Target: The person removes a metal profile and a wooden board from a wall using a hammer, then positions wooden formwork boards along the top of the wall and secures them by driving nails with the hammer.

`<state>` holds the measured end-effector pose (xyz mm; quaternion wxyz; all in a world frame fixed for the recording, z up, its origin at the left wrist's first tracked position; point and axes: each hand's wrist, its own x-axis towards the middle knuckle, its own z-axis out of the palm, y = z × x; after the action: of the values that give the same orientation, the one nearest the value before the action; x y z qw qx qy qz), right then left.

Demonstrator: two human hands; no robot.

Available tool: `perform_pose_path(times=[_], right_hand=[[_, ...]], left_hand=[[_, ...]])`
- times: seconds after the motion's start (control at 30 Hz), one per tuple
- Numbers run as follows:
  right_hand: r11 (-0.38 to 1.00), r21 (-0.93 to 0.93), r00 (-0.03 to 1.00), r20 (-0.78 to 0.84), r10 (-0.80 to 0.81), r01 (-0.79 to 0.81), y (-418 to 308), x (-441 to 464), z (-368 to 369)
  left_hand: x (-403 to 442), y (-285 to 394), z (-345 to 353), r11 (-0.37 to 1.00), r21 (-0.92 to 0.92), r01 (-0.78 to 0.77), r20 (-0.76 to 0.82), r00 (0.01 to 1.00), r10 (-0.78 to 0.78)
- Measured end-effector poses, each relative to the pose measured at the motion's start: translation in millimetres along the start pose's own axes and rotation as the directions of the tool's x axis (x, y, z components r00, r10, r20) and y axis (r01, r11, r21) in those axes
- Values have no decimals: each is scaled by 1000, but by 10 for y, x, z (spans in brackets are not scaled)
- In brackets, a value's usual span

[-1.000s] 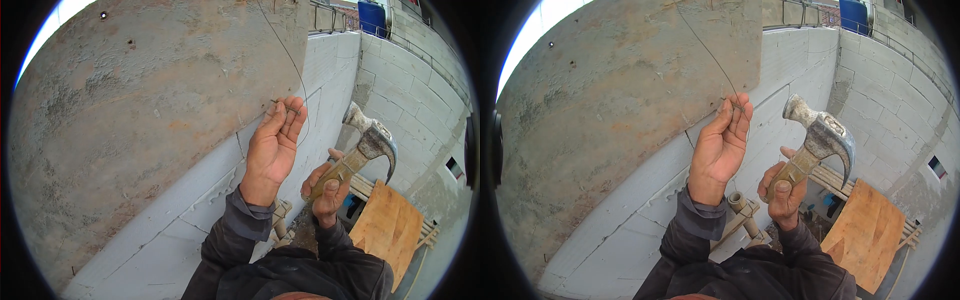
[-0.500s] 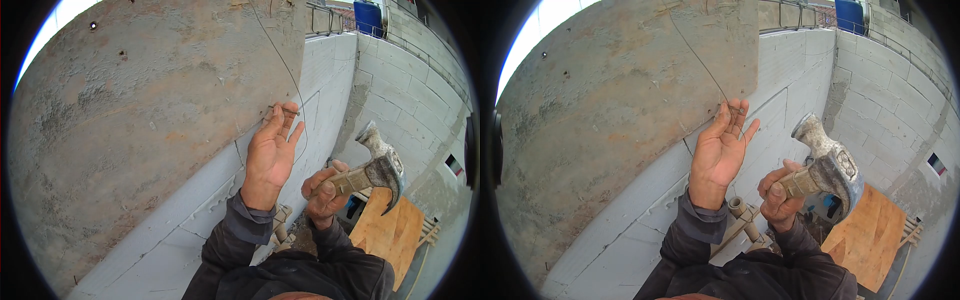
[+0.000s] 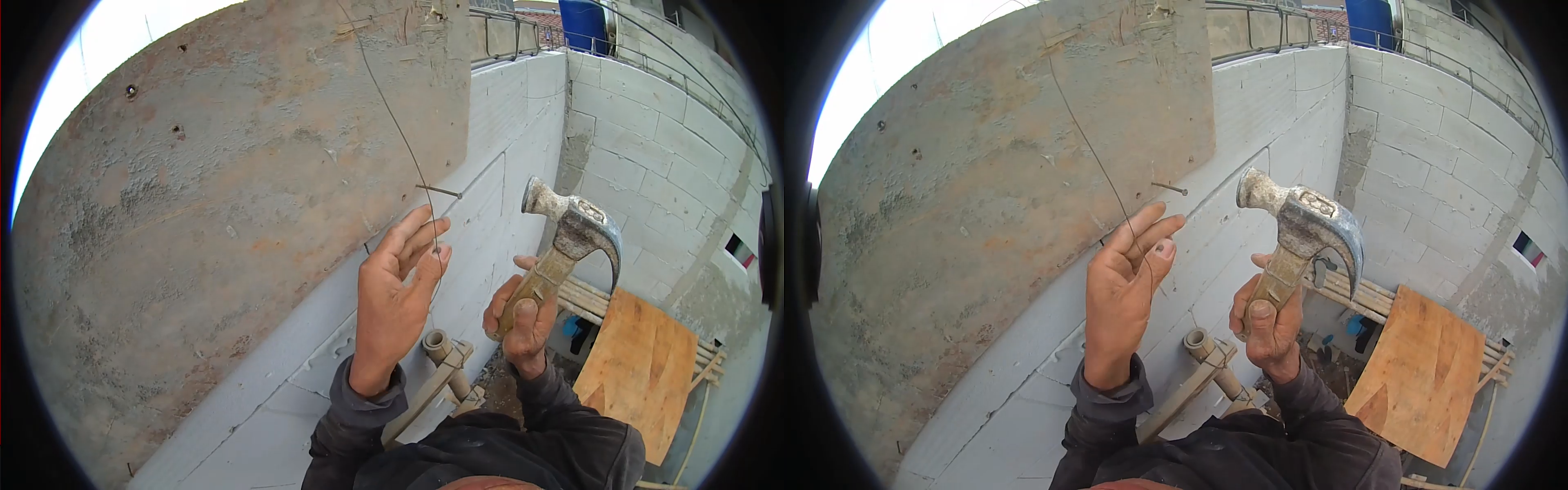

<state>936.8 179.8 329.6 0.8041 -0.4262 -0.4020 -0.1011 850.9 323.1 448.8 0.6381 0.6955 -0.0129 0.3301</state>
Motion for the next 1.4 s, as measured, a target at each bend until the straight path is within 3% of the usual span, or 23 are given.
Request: perform_pose_path(times=[0.07, 0.13, 0.23, 0.27, 0.3, 0.33, 0.37, 0.4, 0.47, 0.53, 0.57, 0.6, 0.63, 0.67, 0.7, 0.77, 0.9, 0.97, 1.07, 1.17, 1.23, 1.37, 1.4], right_hand=[[996, 51, 995, 59, 76, -79, -7, -43, -4], [981, 102, 981, 120, 155, -168, 10, -68, 28], [811, 383, 894, 265, 361, -441, 49, -145, 146], [805, 388, 890, 274, 365, -450, 62, -186, 200], [680, 532, 863, 293, 410, -504, 69, -234, 257], [530, 655, 833, 320, 452, -539, 82, -261, 303], [498, 657, 809, 326, 490, -566, 101, -268, 340], [491, 655, 803, 335, 493, -575, 144, -291, 375], [358, 742, 773, 330, 541, -567, 227, -337, 472], [339, 744, 755, 325, 570, -576, 204, -339, 605], [312, 766, 756, 322, 570, -562, 177, -318, 637], [291, 785, 758, 318, 569, -547, 185, -312, 694], [284, 784, 756, 326, 567, -552, 174, -296, 748], [237, 796, 743, 348, 572, -556, 125, -258, 777], [193, 807, 731, 367, 576, -558, 89, -213, 816], [214, 792, 741, 385, 551, -571, 35, -116, 910], [280, 752, 755, 407, 514, -596, 179, -129, 817], [300, 744, 757, 399, 517, -597, 203, -209, 760], [300, 781, 775, 340, 532, -548, 229, -321, 785], [190, 838, 738, 314, 597, -511, 176, -261, 910], [308, 765, 770, 356, 530, -566, 85, -111, 944], [357, 712, 766, 397, 506, -605, 186, -95, 677], [460, 656, 783, 358, 509, -599, 183, -94, 617]], left_hand=[[-288, 305, -140, 857, 473, -207, -67, 961, 269], [-535, 601, -395, 317, 835, -451, 161, 750, 642], [-709, 1136, -578, -225, 945, -236, 313, 456, 833], [-655, 1379, -661, -347, 916, -202, 400, 410, 820], [-600, 1622, -744, -461, 874, -156, 484, 360, 797], [-527, 1778, -791, -492, 854, -169, 518, 363, 775], [-453, 1934, -838, -523, 833, -182, 551, 365, 751], [-436, 1998, -878, -444, 894, 62, 355, 504, 787], [-314, 2162, -928, -374, 869, 323, 129, 583, 802], [-112, 2390, -1010, -558, 785, 270, 245, 692, 679], [-64, 2552, -1170, -847, 497, 191, 448, 778, 439], [-15, 2711, -1331, -988, 116, 102, 604, 782, 152], [95, 2602, -1131, -809, 562, 172, 416, 786, 456], [148, 2582, -995, -645, 736, 206, 269, 785, 558], [203, 2561, -859, -443, 862, 246, 113, 759, 641], [277, 2552, -808, -354, 926, 130, 108, 809, 578], [327, 2572, -946, -253, 955, 152, -9, 871, 490], [314, 2509, -988, -230, 960, 157, 9, 808, 589], [314, 2503, -967, -332, 932, 146, 105, 767, 633], [333, 2488, -972, -349, 926, 144, 127, 752, 647], [375, 2505, -1037, -347, 927, 144, 124, 754, 645], [391, 2526, -1074, -340, 934, 109, 141, 763, 631], [386, 2518, -1078, -333, 938, 97, 142, 769, 624]])
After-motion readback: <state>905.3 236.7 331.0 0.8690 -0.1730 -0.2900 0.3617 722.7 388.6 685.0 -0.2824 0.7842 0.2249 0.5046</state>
